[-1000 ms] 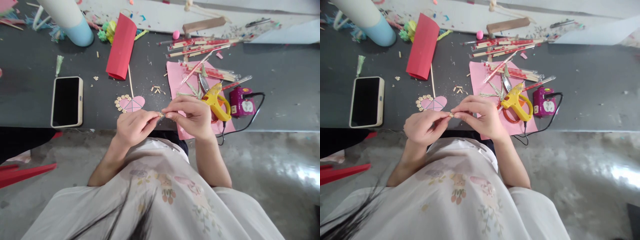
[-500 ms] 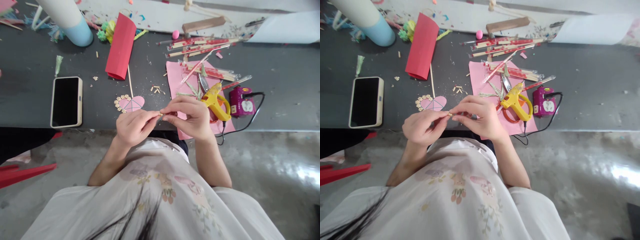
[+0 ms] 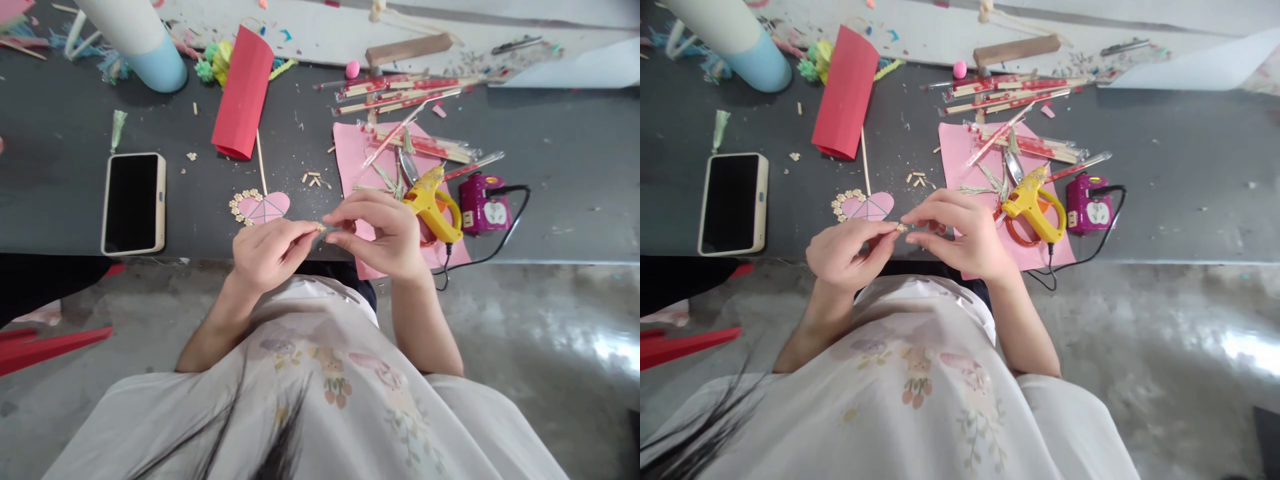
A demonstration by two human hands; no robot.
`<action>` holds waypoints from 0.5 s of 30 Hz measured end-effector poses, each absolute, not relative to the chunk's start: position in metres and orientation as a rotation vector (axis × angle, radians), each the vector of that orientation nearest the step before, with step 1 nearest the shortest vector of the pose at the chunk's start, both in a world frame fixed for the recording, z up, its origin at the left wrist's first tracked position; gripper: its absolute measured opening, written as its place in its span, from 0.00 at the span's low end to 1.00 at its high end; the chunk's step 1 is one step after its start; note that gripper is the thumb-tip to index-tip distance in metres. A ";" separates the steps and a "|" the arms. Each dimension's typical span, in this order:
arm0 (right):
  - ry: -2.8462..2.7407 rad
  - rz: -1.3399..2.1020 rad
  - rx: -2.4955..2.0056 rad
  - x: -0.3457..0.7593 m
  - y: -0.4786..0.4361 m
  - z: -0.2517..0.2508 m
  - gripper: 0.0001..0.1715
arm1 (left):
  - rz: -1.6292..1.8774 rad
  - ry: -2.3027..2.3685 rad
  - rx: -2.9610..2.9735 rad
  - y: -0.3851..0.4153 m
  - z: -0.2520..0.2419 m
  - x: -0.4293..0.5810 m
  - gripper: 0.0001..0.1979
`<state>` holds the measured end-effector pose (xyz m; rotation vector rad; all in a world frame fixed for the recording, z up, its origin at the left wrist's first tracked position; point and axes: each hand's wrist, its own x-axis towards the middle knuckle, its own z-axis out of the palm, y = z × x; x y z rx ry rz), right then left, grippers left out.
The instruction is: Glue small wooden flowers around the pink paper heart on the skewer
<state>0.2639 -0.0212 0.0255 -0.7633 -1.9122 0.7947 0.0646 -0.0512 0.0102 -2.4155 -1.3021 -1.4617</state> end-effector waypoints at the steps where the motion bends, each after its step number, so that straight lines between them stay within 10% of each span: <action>1: -1.922 0.797 -0.748 0.263 -0.021 0.025 0.08 | -1.459 -1.302 -2.411 -0.051 0.010 0.065 0.03; 15: -1.966 0.795 -0.777 0.269 -0.017 0.028 0.07 | -1.481 -1.145 -2.494 -0.050 0.010 0.062 0.05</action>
